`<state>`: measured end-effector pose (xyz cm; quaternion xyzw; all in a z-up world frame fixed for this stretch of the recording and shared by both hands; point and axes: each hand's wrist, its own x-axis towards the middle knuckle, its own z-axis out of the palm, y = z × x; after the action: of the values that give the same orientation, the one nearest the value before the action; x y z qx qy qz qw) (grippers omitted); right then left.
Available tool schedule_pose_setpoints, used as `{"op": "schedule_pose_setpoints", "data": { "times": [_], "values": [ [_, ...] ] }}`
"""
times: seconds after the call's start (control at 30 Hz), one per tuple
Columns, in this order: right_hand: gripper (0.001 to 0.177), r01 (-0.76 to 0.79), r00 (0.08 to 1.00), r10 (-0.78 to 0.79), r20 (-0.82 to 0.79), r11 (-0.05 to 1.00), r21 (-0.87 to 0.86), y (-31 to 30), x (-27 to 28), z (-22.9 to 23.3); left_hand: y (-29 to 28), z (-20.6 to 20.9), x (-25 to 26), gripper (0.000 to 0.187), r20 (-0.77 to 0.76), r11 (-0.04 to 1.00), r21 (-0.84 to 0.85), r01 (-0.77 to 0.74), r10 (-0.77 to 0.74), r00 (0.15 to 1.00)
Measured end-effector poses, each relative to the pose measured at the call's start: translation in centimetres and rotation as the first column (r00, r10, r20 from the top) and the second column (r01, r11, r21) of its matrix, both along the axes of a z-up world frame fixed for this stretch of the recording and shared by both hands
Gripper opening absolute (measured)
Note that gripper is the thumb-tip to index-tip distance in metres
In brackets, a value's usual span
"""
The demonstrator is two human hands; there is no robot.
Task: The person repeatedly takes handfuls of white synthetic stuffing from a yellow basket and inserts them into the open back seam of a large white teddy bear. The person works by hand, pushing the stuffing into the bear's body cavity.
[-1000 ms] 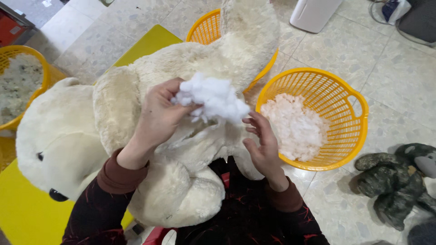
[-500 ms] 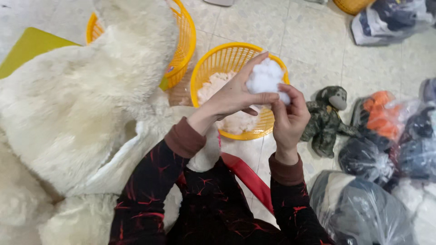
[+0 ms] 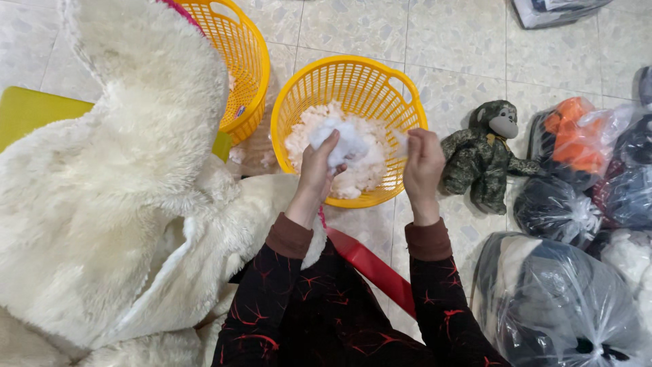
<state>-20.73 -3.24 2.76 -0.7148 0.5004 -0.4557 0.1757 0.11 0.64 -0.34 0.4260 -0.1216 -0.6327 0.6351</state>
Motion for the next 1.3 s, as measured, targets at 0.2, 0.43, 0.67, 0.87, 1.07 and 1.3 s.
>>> {"op": "schedule_pose_setpoints", "data": {
  "times": [0.2, 0.43, 0.67, 0.87, 1.07, 1.3],
  "values": [
    [0.055, -0.221, 0.923, 0.252, -0.291, 0.966, 0.136, 0.8, 1.2, 1.3, 1.1, -0.5, -1.1, 0.039, -0.118, 0.986, -0.132, 0.097, -0.113, 0.987],
    [0.064, -0.454, 0.843, 0.425, 0.331, 0.891, 0.014, 4.6, 3.9, 2.7, 2.3, 0.9, -5.0, 0.05, 0.173, 0.925, -0.33, 0.189, -0.137, 0.975],
    [0.024, -0.256, 0.831, 0.126, 0.542, 0.952, 0.17, 4.3, 3.2, -0.4, 3.4, 5.5, -5.3, 0.065, 0.672, 0.892, -0.448, 0.062, 0.29, 0.681],
    [0.017, -0.185, 0.731, 0.053, 0.68, 0.975, 0.123, 2.8, -1.0, -1.9, 1.5, 7.8, -4.4, 0.017, 0.756, 0.923, -0.385, 0.019, 0.304, 0.579],
    [0.01, -0.067, 0.568, -0.021, 0.823, 0.995, 0.072, 2.4, -5.5, -1.5, -5.4, 4.8, -4.0, 0.033, 0.976, 0.986, -0.149, -0.07, 0.158, 0.148],
    [0.013, -0.049, 0.583, -0.086, 0.808, 0.989, 0.141, 2.5, -7.5, -0.7, -10.7, -4.5, -4.1, 0.055, 0.969, 0.981, -0.167, 0.098, 0.145, 0.199]
  ]
}}
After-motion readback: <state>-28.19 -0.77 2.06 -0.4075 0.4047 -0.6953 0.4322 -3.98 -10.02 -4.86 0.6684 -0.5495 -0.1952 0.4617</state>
